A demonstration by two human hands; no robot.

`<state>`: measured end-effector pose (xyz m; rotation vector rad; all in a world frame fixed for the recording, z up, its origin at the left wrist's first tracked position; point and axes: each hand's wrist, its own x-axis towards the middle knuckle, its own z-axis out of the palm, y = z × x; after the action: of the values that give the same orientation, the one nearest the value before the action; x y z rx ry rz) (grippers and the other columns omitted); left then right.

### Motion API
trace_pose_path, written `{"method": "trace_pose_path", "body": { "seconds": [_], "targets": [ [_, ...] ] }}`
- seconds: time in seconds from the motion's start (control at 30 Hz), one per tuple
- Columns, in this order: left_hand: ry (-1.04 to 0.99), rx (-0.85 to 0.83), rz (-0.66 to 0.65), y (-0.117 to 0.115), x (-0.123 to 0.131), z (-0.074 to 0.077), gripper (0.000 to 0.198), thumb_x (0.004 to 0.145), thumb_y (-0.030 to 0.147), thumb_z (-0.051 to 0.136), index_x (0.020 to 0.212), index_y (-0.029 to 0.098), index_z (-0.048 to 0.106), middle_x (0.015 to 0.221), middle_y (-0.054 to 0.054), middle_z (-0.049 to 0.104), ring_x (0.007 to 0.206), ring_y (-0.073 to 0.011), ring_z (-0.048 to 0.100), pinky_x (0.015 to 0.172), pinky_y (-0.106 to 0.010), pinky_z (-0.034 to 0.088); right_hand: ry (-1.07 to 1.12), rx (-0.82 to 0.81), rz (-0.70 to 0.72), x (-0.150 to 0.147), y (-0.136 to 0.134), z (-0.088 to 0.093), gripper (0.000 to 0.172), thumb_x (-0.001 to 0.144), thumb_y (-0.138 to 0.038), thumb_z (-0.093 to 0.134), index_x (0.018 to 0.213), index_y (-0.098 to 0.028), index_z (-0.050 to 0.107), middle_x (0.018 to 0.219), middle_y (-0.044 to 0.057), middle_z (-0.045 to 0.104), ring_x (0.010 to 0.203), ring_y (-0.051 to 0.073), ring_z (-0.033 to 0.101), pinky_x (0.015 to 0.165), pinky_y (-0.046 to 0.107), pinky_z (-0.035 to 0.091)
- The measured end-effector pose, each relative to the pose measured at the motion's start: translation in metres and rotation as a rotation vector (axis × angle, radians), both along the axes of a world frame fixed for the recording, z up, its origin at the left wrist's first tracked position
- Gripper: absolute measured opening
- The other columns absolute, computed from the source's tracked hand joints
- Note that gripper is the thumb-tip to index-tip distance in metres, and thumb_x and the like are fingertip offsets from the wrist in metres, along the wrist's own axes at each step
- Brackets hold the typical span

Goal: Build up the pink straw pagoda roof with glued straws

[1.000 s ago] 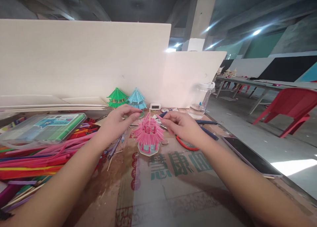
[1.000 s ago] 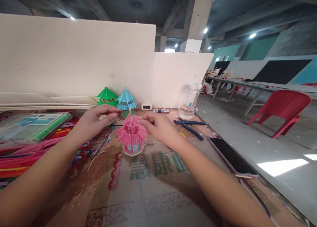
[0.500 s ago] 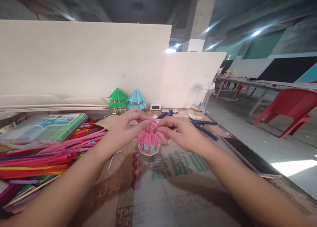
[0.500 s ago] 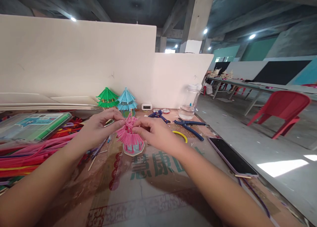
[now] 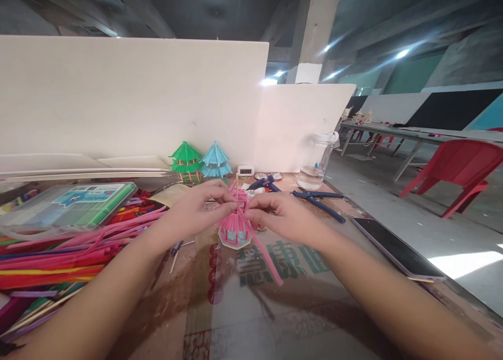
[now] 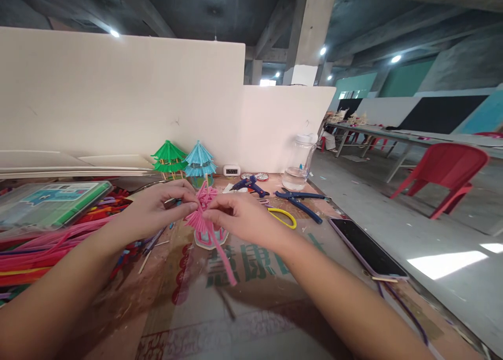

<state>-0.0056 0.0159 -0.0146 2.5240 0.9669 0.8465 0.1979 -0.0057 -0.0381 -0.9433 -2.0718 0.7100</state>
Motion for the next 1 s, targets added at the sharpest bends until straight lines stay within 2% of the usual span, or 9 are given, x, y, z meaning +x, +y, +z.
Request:
{"method": "trace_pose_path", "body": {
  "seconds": [0.2, 0.37, 0.47, 0.53, 0.63, 0.73, 0.83, 0.93, 1.0],
  "targets": [
    [-0.044, 0.001, 0.001, -0.001, 0.002, -0.001, 0.026, 0.086, 0.04, 0.053, 0.075, 0.023, 0.07, 0.082, 0.0, 0.062, 0.08, -0.0162, 0.056, 0.076, -0.027, 0.045, 0.006, -0.045, 0.018, -0.002, 0.002, -0.003, 0.017, 0.083, -0.026, 0.054, 0.068, -0.018, 0.057, 0.062, -0.003, 0.052, 0.057, 0.011, 0.046, 0.053, 0.023, 0.036],
    [-0.086, -0.05, 0.031, 0.002, 0.0, -0.001, 0.025, 0.085, 0.04, 0.053, 0.076, 0.022, 0.069, 0.081, 0.0, 0.062, 0.079, -0.0161, 0.056, 0.074, -0.027, 0.045, 0.034, -0.077, 0.038, 0.0, 0.002, -0.002, 0.008, 0.081, -0.021, 0.054, 0.076, -0.019, 0.059, 0.068, -0.002, 0.057, 0.061, 0.012, 0.05, 0.057, 0.024, 0.038],
    [-0.081, -0.022, 0.065, 0.001, 0.002, -0.001, 0.027, 0.085, 0.04, 0.052, 0.074, 0.021, 0.067, 0.081, 0.0, 0.062, 0.079, -0.0163, 0.057, 0.075, -0.027, 0.045, 0.021, -0.043, 0.023, 0.004, 0.004, 0.001, 0.01, 0.081, -0.021, 0.054, 0.072, -0.019, 0.059, 0.066, -0.002, 0.056, 0.06, 0.012, 0.049, 0.057, 0.024, 0.037],
    [-0.084, 0.04, 0.129, 0.002, 0.003, -0.003, 0.028, 0.086, 0.042, 0.051, 0.078, 0.02, 0.066, 0.082, -0.001, 0.063, 0.081, -0.0175, 0.058, 0.078, -0.029, 0.046, 0.031, -0.003, -0.004, 0.009, 0.006, 0.003, 0.012, 0.082, -0.023, 0.053, 0.072, -0.019, 0.059, 0.065, -0.002, 0.056, 0.06, 0.012, 0.048, 0.057, 0.024, 0.037],
    [-0.071, 0.17, 0.298, 0.009, 0.002, -0.008, 0.034, 0.082, 0.05, 0.056, 0.094, 0.018, 0.063, 0.095, -0.005, 0.064, 0.093, -0.0225, 0.058, 0.085, -0.035, 0.046, 0.106, 0.027, -0.104, 0.019, 0.017, 0.001, 0.012, 0.084, -0.028, 0.052, 0.077, -0.019, 0.057, 0.069, -0.001, 0.059, 0.062, 0.013, 0.05, 0.059, 0.025, 0.038],
    [0.017, 0.088, 0.375, 0.021, 0.001, -0.019, 0.058, 0.074, 0.056, 0.062, 0.114, 0.015, 0.055, 0.112, -0.012, 0.062, 0.103, -0.0285, 0.057, 0.088, -0.041, 0.046, 0.151, -0.009, -0.202, 0.028, 0.036, -0.01, 0.014, 0.084, -0.032, 0.053, 0.081, -0.019, 0.056, 0.077, 0.001, 0.062, 0.071, 0.015, 0.054, 0.067, 0.027, 0.042],
    [0.062, -0.007, 0.335, 0.03, 0.003, -0.03, 0.076, 0.07, 0.058, 0.065, 0.126, 0.01, 0.048, 0.122, -0.018, 0.058, 0.109, -0.0318, 0.056, 0.093, -0.046, 0.045, 0.194, -0.096, -0.174, 0.03, 0.057, -0.027, 0.017, 0.082, -0.035, 0.057, 0.082, -0.018, 0.057, 0.084, 0.002, 0.063, 0.078, 0.017, 0.055, 0.074, 0.031, 0.042],
    [0.038, -0.016, 0.282, 0.031, 0.008, -0.036, 0.073, 0.071, 0.052, 0.066, 0.128, 0.012, 0.046, 0.125, -0.017, 0.058, 0.111, -0.0309, 0.057, 0.095, -0.046, 0.045, 0.216, -0.157, -0.089, 0.027, 0.067, -0.039, 0.021, 0.081, -0.04, 0.056, 0.08, -0.018, 0.057, 0.084, 0.003, 0.063, 0.079, 0.017, 0.056, 0.075, 0.031, 0.043],
    [0.026, -0.042, 0.255, 0.029, 0.009, -0.036, 0.07, 0.072, 0.047, 0.066, 0.13, 0.014, 0.045, 0.123, -0.015, 0.06, 0.109, -0.0301, 0.059, 0.093, -0.045, 0.047, 0.207, -0.184, -0.029, 0.027, 0.066, -0.04, 0.023, 0.08, -0.041, 0.058, 0.078, -0.018, 0.057, 0.084, 0.003, 0.064, 0.08, 0.017, 0.058, 0.077, 0.032, 0.044]
  ]
}}
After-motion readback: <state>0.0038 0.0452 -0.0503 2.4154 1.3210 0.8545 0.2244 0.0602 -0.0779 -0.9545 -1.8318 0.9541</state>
